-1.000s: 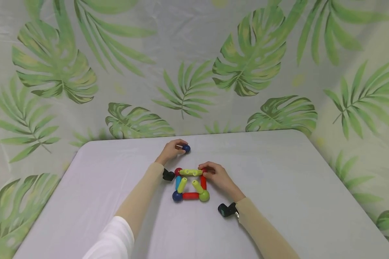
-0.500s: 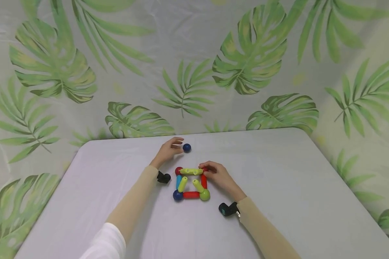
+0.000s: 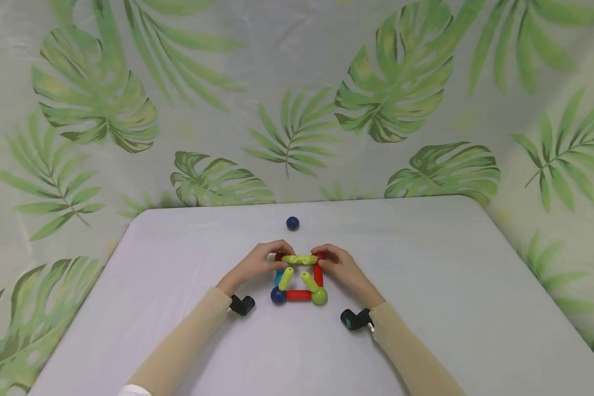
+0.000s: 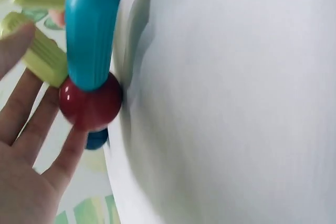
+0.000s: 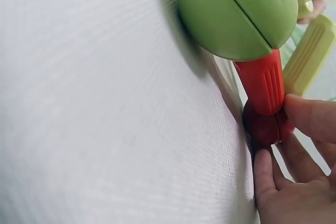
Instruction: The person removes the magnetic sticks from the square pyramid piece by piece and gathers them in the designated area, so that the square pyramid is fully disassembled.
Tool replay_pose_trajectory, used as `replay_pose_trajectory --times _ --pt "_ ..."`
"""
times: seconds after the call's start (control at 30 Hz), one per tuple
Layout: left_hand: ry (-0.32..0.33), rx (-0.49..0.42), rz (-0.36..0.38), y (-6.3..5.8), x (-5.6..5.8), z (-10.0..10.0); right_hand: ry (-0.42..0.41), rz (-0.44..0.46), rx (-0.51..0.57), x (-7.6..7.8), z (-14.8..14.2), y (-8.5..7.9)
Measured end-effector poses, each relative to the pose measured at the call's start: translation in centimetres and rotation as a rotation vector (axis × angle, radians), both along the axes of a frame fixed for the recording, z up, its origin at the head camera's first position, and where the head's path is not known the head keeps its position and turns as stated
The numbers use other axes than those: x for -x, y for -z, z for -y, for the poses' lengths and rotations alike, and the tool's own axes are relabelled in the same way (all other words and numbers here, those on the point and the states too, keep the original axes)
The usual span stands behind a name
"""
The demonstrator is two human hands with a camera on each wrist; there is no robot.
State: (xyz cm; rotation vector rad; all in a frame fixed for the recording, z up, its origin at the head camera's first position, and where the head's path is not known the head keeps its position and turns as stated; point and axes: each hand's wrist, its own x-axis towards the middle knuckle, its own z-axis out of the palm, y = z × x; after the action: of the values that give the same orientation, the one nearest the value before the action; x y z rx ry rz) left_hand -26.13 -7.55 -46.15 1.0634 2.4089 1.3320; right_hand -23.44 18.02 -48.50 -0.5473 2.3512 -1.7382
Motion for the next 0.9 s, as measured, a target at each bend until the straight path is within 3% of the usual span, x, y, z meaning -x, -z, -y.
replay_pose_trajectory --times 0.2,0.43,0.63,0.8,0.9 --pt "-0.091 0.032 -0.080 0.1 -0.3 -1.2 0.013 0.034 -0.016 -0.3 0.2 -0.2" --pt "-0.146 -0.002 -0.082 0.2 -0.2 -1.7 0.034 0.059 -0.032 -0.3 0.1 -0.1" --pt "-0.174 0.027 -0.118 -0.1 0.0 -1.8 0.036 0.043 -0.042 -0.3 0.0 -0.3" --pt "-0.218 -0.022 -0.135 -0.1 0.4 -0.9 0.047 0.048 -0.052 -0.2 0.1 -0.1" --pt "-0.296 -0.063 -0.130 -0.1 1.2 0.8 0.045 0.056 -0.053 -0.2 0.1 0.0"
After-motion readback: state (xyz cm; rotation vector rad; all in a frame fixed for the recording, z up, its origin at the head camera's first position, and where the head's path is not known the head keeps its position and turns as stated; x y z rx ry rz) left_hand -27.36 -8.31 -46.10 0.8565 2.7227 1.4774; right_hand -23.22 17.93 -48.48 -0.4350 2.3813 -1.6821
